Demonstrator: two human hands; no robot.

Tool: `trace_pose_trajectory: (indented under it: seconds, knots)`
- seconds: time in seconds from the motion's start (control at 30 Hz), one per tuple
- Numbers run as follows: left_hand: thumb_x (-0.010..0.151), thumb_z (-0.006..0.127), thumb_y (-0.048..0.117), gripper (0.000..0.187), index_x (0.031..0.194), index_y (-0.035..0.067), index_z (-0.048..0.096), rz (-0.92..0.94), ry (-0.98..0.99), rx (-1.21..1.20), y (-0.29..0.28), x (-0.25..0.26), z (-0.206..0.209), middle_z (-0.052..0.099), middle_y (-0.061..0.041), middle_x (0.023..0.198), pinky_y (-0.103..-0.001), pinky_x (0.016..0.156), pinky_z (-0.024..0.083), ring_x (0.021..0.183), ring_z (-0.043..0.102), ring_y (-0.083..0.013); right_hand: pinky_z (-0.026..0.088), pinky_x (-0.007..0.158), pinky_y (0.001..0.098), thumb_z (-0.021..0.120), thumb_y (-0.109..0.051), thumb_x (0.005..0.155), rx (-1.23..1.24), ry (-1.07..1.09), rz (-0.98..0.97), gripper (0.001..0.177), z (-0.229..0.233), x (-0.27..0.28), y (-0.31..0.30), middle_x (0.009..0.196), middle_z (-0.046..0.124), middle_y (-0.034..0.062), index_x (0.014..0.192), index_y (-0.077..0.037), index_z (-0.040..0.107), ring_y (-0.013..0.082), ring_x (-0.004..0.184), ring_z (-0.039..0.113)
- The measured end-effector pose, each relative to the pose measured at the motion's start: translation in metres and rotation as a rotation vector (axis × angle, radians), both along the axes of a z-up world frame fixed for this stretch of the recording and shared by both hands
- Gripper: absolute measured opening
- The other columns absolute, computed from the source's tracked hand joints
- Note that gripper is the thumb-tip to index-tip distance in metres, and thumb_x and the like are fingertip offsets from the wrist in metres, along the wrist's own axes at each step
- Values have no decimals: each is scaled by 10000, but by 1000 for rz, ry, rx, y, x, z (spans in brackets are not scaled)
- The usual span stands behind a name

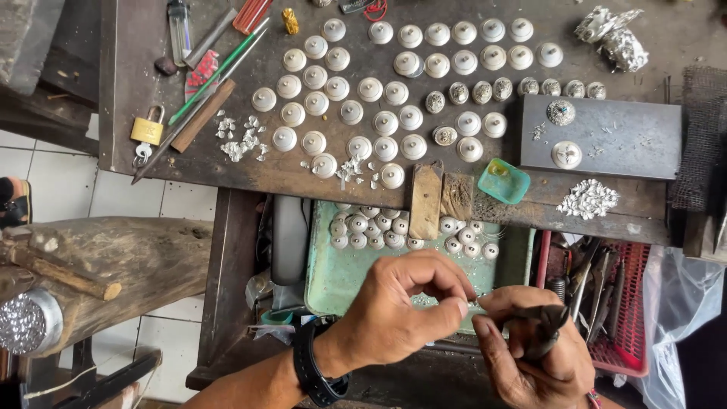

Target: A person uses pliers to manipulate and prepare small silver jewelry components at a metalworking bench.

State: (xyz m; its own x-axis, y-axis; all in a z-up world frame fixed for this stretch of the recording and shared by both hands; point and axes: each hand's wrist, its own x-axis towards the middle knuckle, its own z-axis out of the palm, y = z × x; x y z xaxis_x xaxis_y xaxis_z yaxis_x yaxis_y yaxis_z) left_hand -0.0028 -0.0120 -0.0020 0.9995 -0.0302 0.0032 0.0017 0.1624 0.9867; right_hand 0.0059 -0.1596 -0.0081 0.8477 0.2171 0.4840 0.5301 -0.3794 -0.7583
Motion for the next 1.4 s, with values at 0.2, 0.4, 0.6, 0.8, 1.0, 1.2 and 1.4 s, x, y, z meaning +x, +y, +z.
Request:
trace_pose_trajectory:
  seconds: [0.2,0.4,0.6,0.8,1.0,1.2,1.4]
  knots:
    - [747,601,41,62,708,79,572,-16,10,95,-6,-1,-2,616,-44,779,-223,638,461,702,568,-110,306,433,189,608,-8,743,-95,40,22,127,10,3,-3,732,596,27,720,-40,487,84,440,331]
    - [748,603,34,35,733,53,579,31,-131,258,-4,2,4,621,-56,779,-256,721,496,747,604,-158,346,461,178,614,16,758,-109,-85,189,370,-7,11,-19,788,596,58,1060,-19,404,95,488,333]
    - [738,571,20,50,707,58,575,2,-88,213,-3,3,5,617,-41,742,-234,653,476,677,571,-121,499,504,212,654,39,670,-106,-224,238,276,1,18,-13,737,616,159,688,10,380,172,561,608]
    - [735,546,25,62,691,68,555,-4,-14,114,-3,1,2,607,-39,764,-233,634,468,669,551,-108,476,545,187,638,-33,800,-82,-178,189,606,-8,9,-16,853,612,109,1255,-156,258,142,661,597]
    - [840,525,101,56,795,69,533,59,-125,-212,10,2,4,575,-70,876,-267,736,496,829,559,-166,377,531,231,465,-191,829,54,312,371,250,6,13,-9,657,471,76,650,-21,429,152,563,451]
    - [822,538,131,55,788,90,555,140,-47,-302,15,3,2,590,-62,878,-263,742,454,844,559,-148,372,568,236,386,-304,892,60,535,514,348,-5,6,-9,721,467,42,773,-12,533,132,629,450]
    - [828,538,130,70,774,87,528,121,-36,-398,15,3,6,579,-86,833,-289,759,456,791,552,-160,385,585,243,394,-307,888,53,590,483,353,-5,3,-8,754,480,47,799,-14,569,131,637,454]
